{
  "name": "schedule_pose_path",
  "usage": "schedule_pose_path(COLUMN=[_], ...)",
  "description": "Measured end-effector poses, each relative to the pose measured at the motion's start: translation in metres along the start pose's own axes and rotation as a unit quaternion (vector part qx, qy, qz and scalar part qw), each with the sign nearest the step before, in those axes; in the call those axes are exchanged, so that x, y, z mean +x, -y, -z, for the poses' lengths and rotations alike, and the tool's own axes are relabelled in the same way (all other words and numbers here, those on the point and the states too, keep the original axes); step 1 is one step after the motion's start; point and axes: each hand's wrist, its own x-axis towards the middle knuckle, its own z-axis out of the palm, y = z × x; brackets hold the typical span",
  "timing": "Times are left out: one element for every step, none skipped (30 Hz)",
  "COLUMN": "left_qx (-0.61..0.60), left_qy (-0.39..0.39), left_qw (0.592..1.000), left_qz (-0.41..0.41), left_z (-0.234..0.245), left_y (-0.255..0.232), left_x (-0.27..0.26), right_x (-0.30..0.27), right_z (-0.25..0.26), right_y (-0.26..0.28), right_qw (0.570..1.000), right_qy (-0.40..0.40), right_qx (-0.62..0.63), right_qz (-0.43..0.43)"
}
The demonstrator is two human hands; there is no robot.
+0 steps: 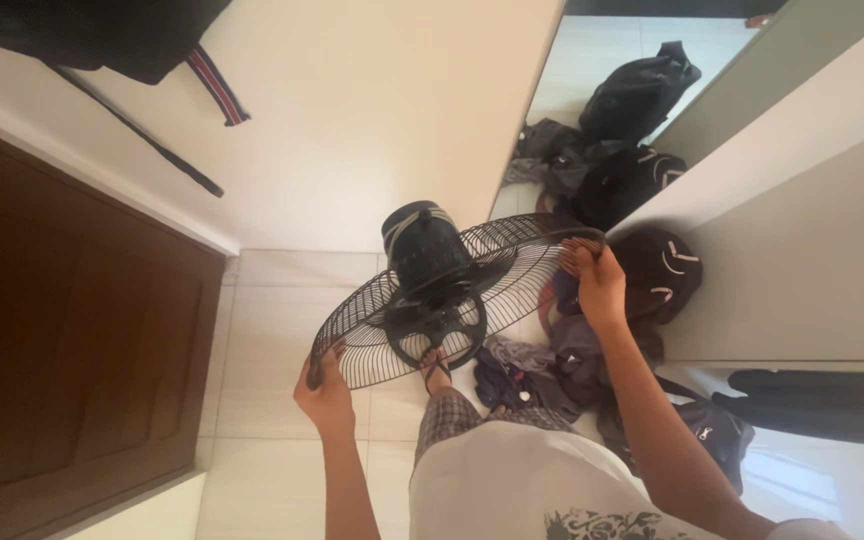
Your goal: The person reassembles a standing electric fan by hand. They attach the fan blades to the motor hub, then secure the rear grille and finally the front grille, completing the assembly.
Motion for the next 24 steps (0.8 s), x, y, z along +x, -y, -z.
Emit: schedule_pose_path(left_qx=[0.013,0.033,0.052,0.071,0.081,0.093,0.105,0.107,0.108,0.107,0.067,0.027,-0.013,0.004,0.022,0.044,0.035,0.024,0.013,-0.001,-0.014,-0.025,-0.028,-0.031], left_qy=[-0.002,-0.001,-0.001,-0.001,-0.007,-0.014,-0.022,-0.021,-0.020,-0.016,-0.008,-0.004,0.000,0.000,0.000,0.002,-0.002,-0.002,-0.001,-0.006,-0.010,-0.015,-0.012,-0.008], left_qw=[1.000,0.999,0.998,0.997,0.996,0.995,0.994,0.994,0.994,0.994,0.998,0.999,1.000,1.000,1.000,0.999,0.999,1.000,1.000,1.000,1.000,0.999,0.999,0.999], left_qz=[-0.002,-0.013,-0.023,-0.037,-0.033,-0.028,-0.024,-0.017,-0.009,-0.003,-0.011,-0.018,-0.024,-0.016,-0.008,0.006,0.008,0.005,0.002,0.009,0.016,0.022,0.022,0.023], left_z=[0.000,0.001,0.002,0.001,0.000,0.001,0.002,0.002,0.001,-0.002,-0.005,-0.007,-0.010,-0.011,-0.010,-0.005,0.000,0.000,-0.001,-0.002,-0.004,-0.004,-0.003,-0.003], left_y=[-0.001,-0.003,-0.006,-0.008,-0.010,-0.012,-0.014,-0.014,-0.015,-0.015,-0.015,-0.013,-0.010,-0.008,-0.006,-0.004,-0.002,0.000,0.001,0.002,0.003,0.003,0.004,0.005], left_x=[-0.001,-0.003,-0.005,-0.003,-0.003,-0.003,-0.004,-0.005,-0.006,-0.004,-0.001,-0.002,-0.001,-0.002,-0.001,-0.006,-0.011,-0.009,-0.007,-0.006,-0.005,-0.004,-0.003,-0.002], right_x=[-0.003,-0.004,-0.004,-0.002,0.000,-0.001,-0.003,-0.003,-0.005,-0.004,-0.005,-0.005,0.000,0.003,0.005,-0.001,-0.006,-0.006,-0.005,-0.005,-0.004,-0.003,-0.002,-0.003], right_z=[0.002,0.006,0.008,0.008,0.006,0.004,0.003,0.001,0.002,0.002,0.004,0.006,0.008,0.007,0.005,0.006,0.007,0.006,0.005,0.005,0.005,0.005,0.003,0.004], right_y=[-0.003,-0.006,-0.007,-0.009,-0.011,-0.013,-0.015,-0.016,-0.015,-0.013,-0.010,-0.007,-0.004,-0.001,0.001,0.001,0.001,0.001,0.002,0.005,0.007,0.009,0.011,0.012], right_qw=[1.000,0.999,0.999,0.999,0.999,0.998,0.999,0.999,0.999,1.000,1.000,0.999,0.999,0.998,0.998,1.000,0.997,0.990,0.996,0.999,1.000,1.000,1.000,0.999], right_qy=[0.010,0.020,0.029,0.020,0.011,0.003,-0.001,-0.005,-0.010,-0.006,-0.002,0.007,0.006,0.008,0.011,-0.002,-0.014,-0.030,-0.021,-0.013,-0.005,-0.003,-0.001,-0.001], right_qx=[0.013,0.025,0.037,0.037,0.038,0.040,0.021,0.002,-0.016,0.000,0.017,0.032,0.043,0.056,0.068,-0.001,-0.071,-0.139,-0.085,-0.034,0.017,0.021,0.025,0.027], right_qz=[0.000,0.002,0.004,-0.010,-0.025,-0.040,-0.039,-0.036,-0.032,-0.029,-0.026,-0.023,-0.017,-0.016,-0.014,-0.017,-0.020,-0.018,-0.012,-0.006,0.001,-0.007,-0.014,-0.022])
